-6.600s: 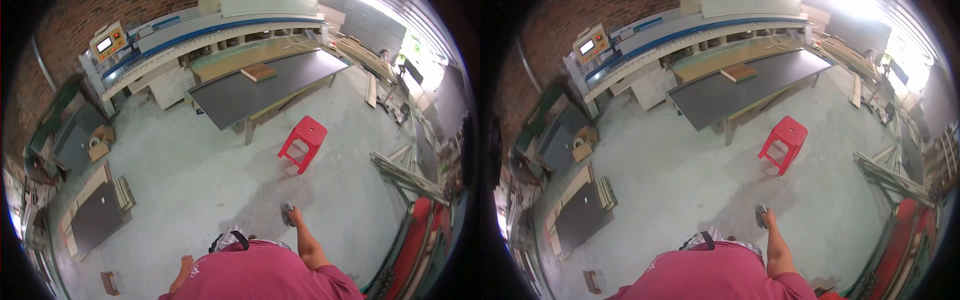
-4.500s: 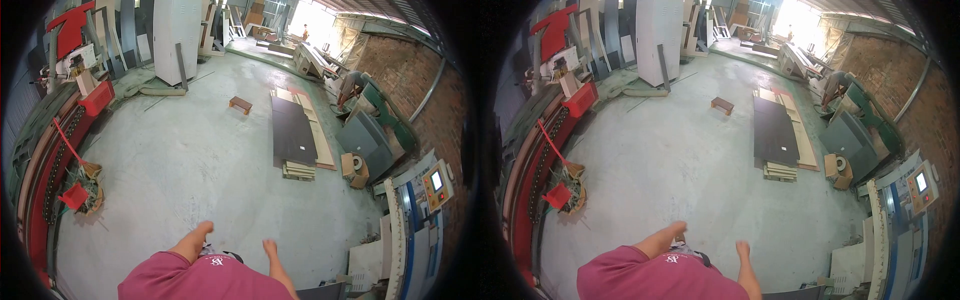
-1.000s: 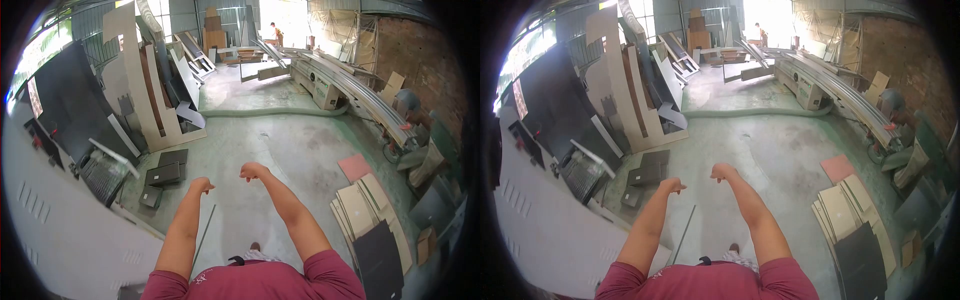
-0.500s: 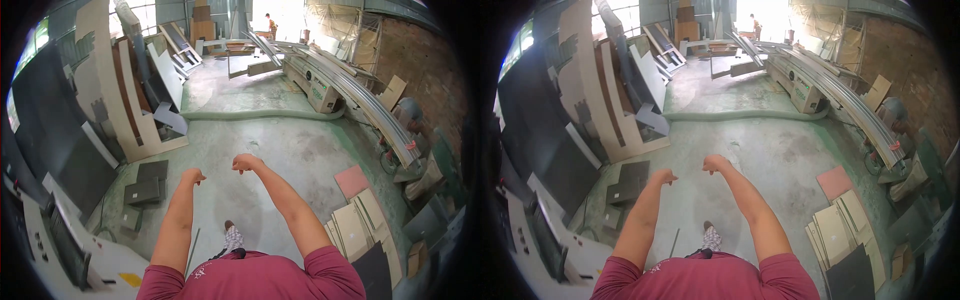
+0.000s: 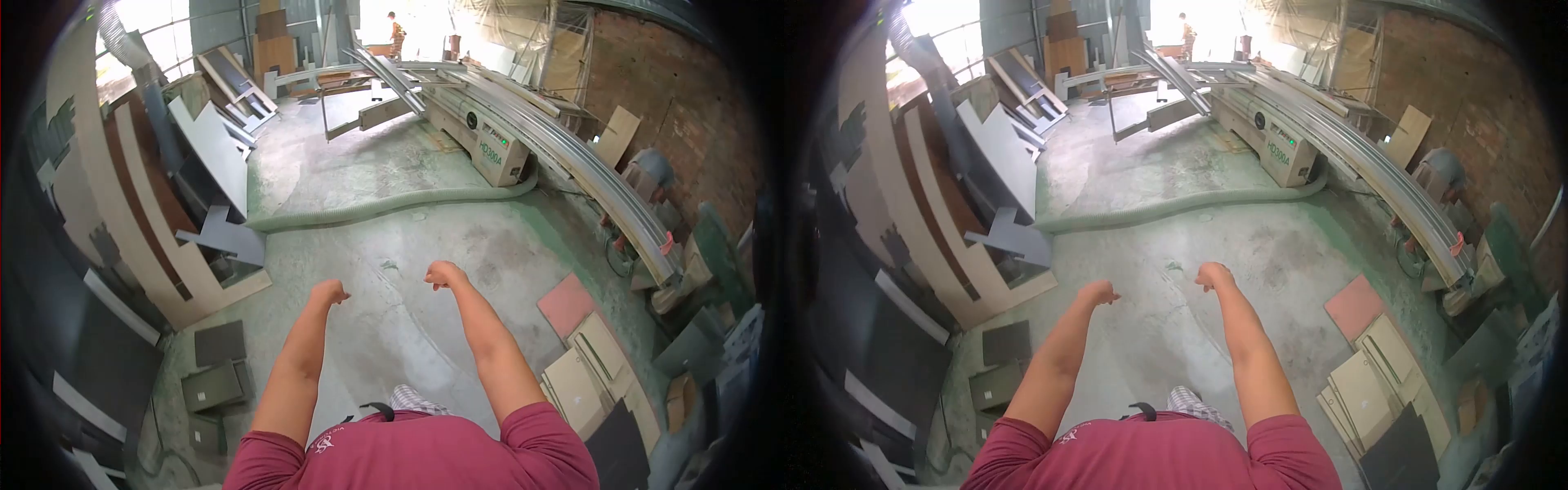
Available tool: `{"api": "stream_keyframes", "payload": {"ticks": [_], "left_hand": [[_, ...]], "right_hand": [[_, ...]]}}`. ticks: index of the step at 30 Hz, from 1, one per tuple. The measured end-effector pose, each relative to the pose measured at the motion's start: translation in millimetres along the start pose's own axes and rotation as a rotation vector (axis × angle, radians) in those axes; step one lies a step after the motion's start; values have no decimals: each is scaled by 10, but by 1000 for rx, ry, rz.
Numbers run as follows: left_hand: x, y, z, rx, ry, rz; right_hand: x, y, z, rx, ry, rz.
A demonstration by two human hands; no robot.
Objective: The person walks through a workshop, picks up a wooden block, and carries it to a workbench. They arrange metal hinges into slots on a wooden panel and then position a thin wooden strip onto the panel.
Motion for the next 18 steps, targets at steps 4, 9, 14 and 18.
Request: {"api": "stream_keyframes", "payload": {"ticks": [4, 9, 14, 18], "left_hand": [[1029, -428, 101, 25, 38, -8], [2234, -905, 676, 34, -20, -33], [3185, -1308, 1327, -90, -168, 105], [3714, -1787, 1650, -178, -262, -33]], "right_hand": [[872, -288, -135, 80, 69, -16], [2488, -610, 182, -9, 52, 53], [3647, -1230, 1063, -84, -105, 158], [4459, -1766, 1800, -46, -315, 54]]}}
Point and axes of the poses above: each hand's wrist, its own x-axis towards the middle knuckle, its own y-axis out of the palm, z = x × y, the point moved 9 cm from there along x, towards the middle knuckle, and after that the axes turned 2 degrees about y, right-handed, at the moved point
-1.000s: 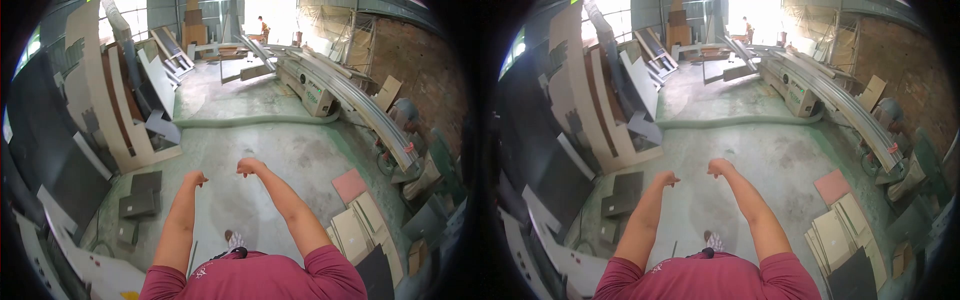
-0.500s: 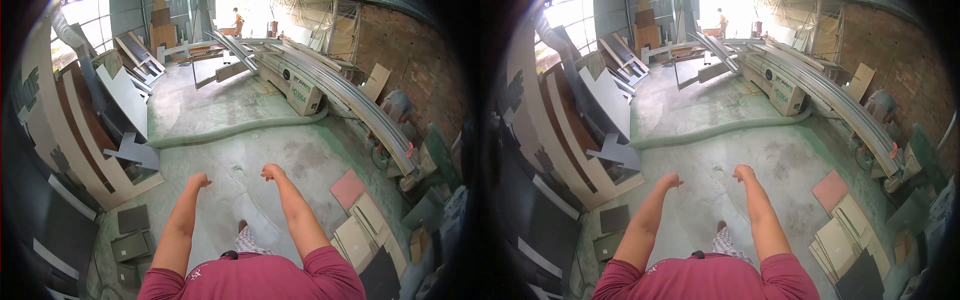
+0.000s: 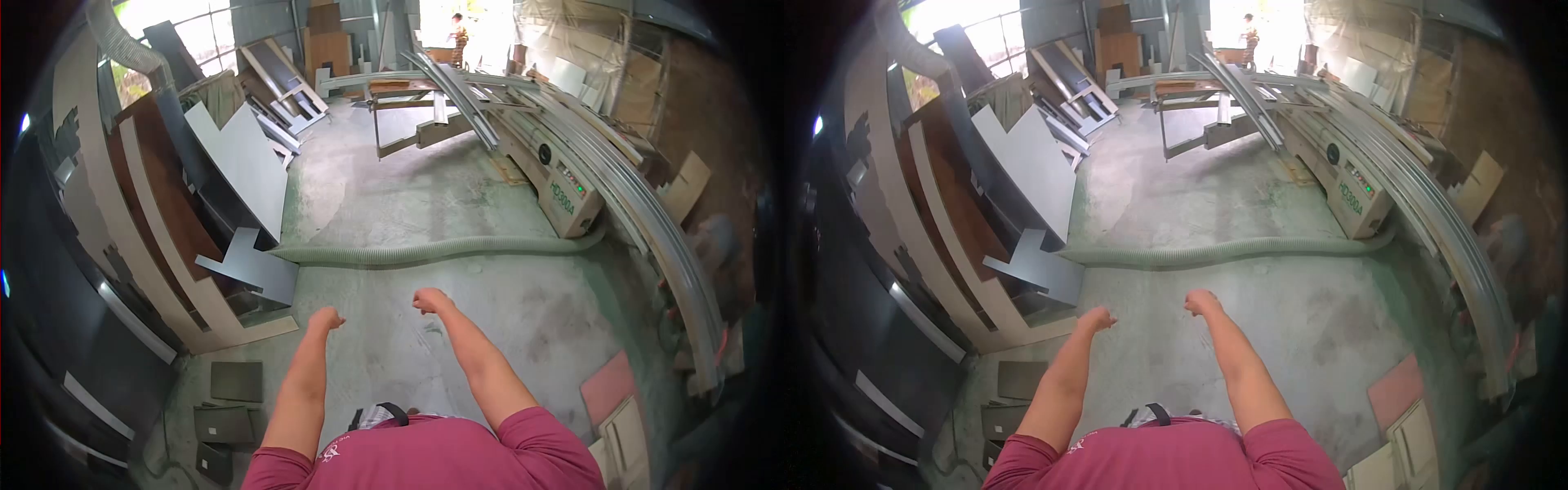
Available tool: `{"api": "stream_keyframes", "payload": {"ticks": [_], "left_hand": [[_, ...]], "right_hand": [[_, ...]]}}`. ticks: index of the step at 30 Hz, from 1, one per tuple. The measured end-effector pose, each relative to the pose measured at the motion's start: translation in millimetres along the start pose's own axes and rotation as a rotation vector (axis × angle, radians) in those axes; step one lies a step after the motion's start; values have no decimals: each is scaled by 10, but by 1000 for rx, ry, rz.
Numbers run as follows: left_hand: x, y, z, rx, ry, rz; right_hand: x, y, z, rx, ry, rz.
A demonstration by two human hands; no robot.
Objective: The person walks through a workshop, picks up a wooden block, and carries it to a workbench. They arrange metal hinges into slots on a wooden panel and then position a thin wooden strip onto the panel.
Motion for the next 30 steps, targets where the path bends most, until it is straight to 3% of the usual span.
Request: {"api": "stream_keyframes", "payload": {"ticks": [5, 10, 13, 16, 20, 23, 27, 29, 30], "left_hand": [[933, -186, -37, 12, -51, 75], [1897, -583, -438, 27, -12, 170], [2720, -1149, -776, -20, 47, 123], [3443, -1433, -995, -24, 114, 173], [3992, -1992, -1436, 34, 146, 53], [4402, -2161, -1795, 74, 204, 152], [5017, -2282, -2198, 75, 204, 134], [5373, -2281, -2373, 120, 242, 171], [5594, -2302, -2465, 120, 234, 171]], "right_hand": [[619, -555, 165, 41, -22, 30], [1548, -801, -546, 39, 66, 87], [2173, -1169, -1068, 2, 112, 39], [2459, -1446, -1417, 155, 217, 56], [2680, -1746, -1905, 616, 152, -184], [2589, -1242, -2641, 823, 361, -191], [1993, 87, -3784, 959, 738, -159], [1693, 746, -4166, 843, 922, 26], [1493, 1138, -4338, 1113, 1142, 68]]}}
Point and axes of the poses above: each hand's wrist, its own x-axis towards the middle knuckle, its own y-axis out of the palm, z = x × y, the point moved 9 cm from there along x, towards the middle knuckle, and after that the axes turned 2 degrees about y, right-handed, at the moved point
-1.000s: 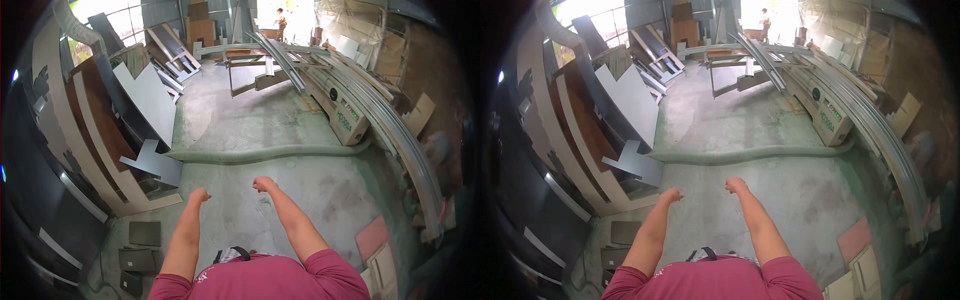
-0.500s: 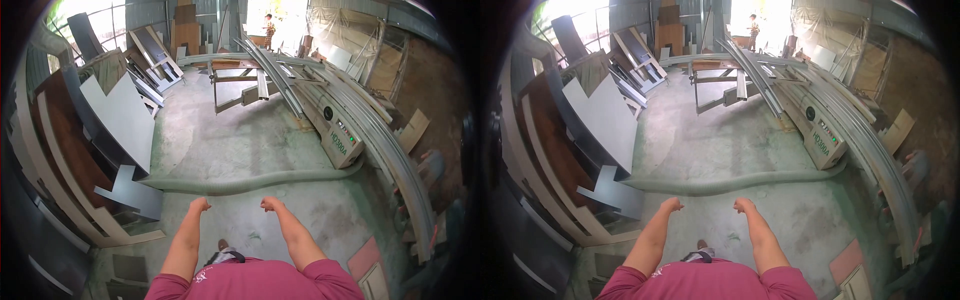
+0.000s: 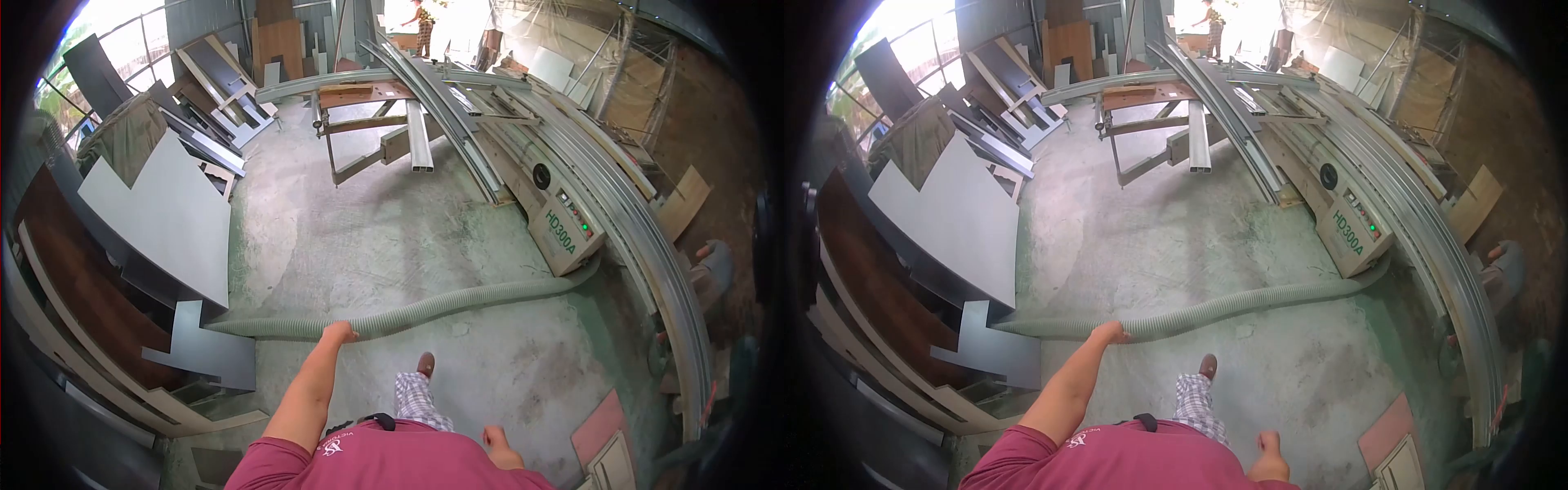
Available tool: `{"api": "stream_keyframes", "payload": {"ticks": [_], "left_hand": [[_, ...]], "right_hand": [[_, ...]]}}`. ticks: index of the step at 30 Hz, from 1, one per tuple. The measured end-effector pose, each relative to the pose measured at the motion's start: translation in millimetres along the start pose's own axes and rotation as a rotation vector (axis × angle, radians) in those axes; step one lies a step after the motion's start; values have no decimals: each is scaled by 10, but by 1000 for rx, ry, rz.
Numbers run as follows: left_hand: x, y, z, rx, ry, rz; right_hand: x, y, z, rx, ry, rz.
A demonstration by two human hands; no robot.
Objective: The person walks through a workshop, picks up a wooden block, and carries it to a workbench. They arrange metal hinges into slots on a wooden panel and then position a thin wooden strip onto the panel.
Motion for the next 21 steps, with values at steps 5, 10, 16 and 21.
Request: {"api": "stream_keyframes", "payload": {"ticks": [5, 10, 16, 21], "left_hand": [[1133, -418, -246, 22, -32, 70], [1971, -1456, -1060, 44, 36, -57], [2075, -2253, -2120, -93, 275, -216], [2044, -1974, -1811, -57, 215, -155]], "right_hand": [[-382, -634, 411, 651, 133, -292], [1355, -1436, 2460, 885, -72, -146], [549, -2574, 6415, 496, -734, -148], [707, -3132, 8142, 99, -1062, -680]]}}
Point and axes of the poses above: each hand's wrist, its own x-axis towards the middle knuckle, its own y-axis out of the palm, z = x × y, the point moved 9 cm from there along x, towards the middle knuckle, and after that the axes turned 2 degrees about y, right-handed, at the moved point
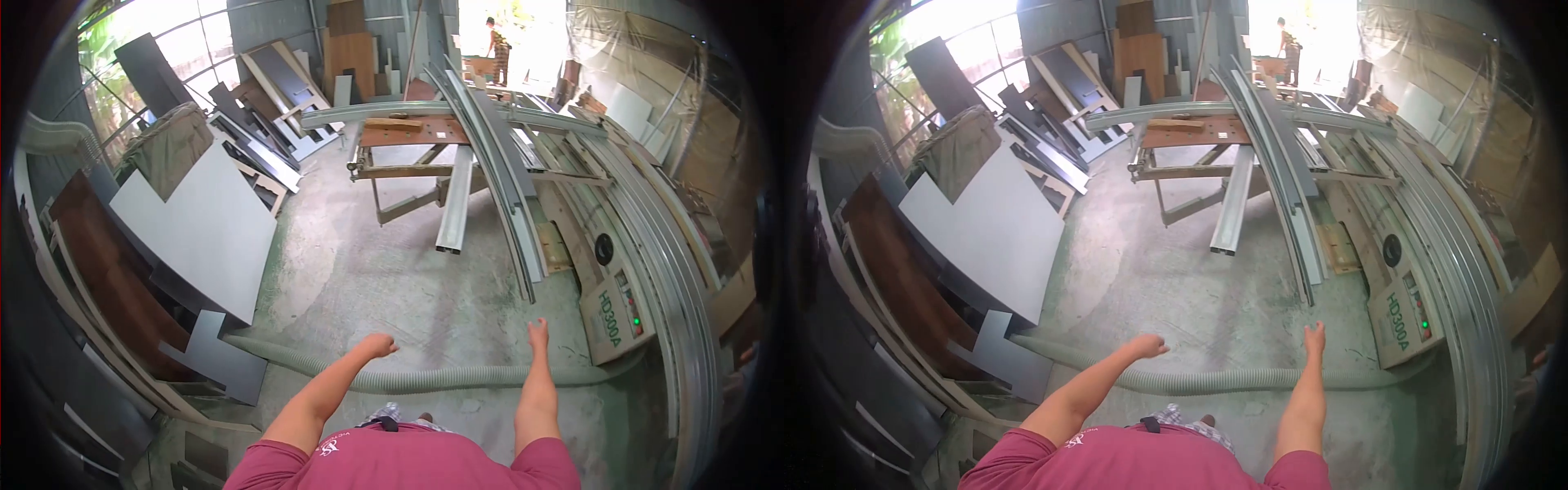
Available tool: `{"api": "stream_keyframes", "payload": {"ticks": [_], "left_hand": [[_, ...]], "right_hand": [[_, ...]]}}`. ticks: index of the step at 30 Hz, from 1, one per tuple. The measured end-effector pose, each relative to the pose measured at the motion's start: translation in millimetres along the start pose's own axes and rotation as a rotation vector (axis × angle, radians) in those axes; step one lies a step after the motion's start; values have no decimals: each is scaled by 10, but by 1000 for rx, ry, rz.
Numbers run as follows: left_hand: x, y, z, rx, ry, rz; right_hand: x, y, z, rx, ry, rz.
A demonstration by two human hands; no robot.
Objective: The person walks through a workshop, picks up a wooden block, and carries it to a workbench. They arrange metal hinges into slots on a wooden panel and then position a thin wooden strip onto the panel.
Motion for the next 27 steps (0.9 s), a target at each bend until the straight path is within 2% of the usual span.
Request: {"api": "stream_keyframes", "payload": {"ticks": [1, 3, 4, 6, 7, 8, 9, 11, 13, 15, 16, 17, 18, 19, 21, 22, 23, 25, 27], "left_hand": [[-103, 160, 217, 0, -41, 30], [-399, 431, 699, -18, -137, 26], [-559, 596, 973, -2, -180, 53], [-1058, 944, 1547, -90, -302, 32], [-1372, 939, 1661, -173, -300, -124], [-1624, 1352, 2036, -65, -494, 183], [-1923, 1417, 2165, -70, -557, 196], [-2550, 1432, 2373, -130, -825, 380], [-2840, 1207, 2525, -121, -963, 500], [-2692, 872, 2776, -2, -927, 194], [-2443, 708, 2751, -37, -867, 142], [-2201, 439, 2668, -75, -818, 90], [-1825, 177, 2546, -207, -494, -280], [-1489, 160, 2612, -164, -551, -200], [-938, -371, 1795, -160, -368, -230], [-678, -425, 1507, -182, -290, -248], [-505, -501, 1159, -280, -236, -269], [-255, -534, 503, -242, -107, -207], [-176, -483, 138, -244, -54, -200]], "right_hand": [[60, 60, 52, 8, -7, 13], [260, 162, -2, 86, 157, 74], [326, 140, 98, 88, 152, 72], [146, 167, 130, 252, 342, 115], [95, 137, 206, 249, 361, 96], [84, -72, 329, 50, 317, -76], [46, -269, 513, -156, 280, -239], [-98, -396, 730, 76, 511, -389], [-55, -172, 1044, 163, 444, -446], [-59, 195, 1683, 195, 287, -403], [-122, 396, 2155, 246, -33, -435], [-358, 531, 2730, 300, -126, -247], [-697, 602, 3301, 387, -187, -31], [-945, 967, 3627, 333, -365, 115], [-1786, 1163, 4296, 270, -838, 376], [-2246, 1118, 4508, 237, -1087, 502], [-2520, 1034, 4590, 225, -1144, 557], [-2762, 1002, 4541, 214, -1201, 611], [-2588, 1066, 4217, 137, -1052, 651]]}}
Point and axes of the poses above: each hand's wrist, its own x-axis towards the middle knuckle, its own y-axis out of the palm, z = x × y, the point moved 9 cm from there along x, towards the middle knuckle, and after that the axes turned 2 degrees about y, right-handed, at the moved point
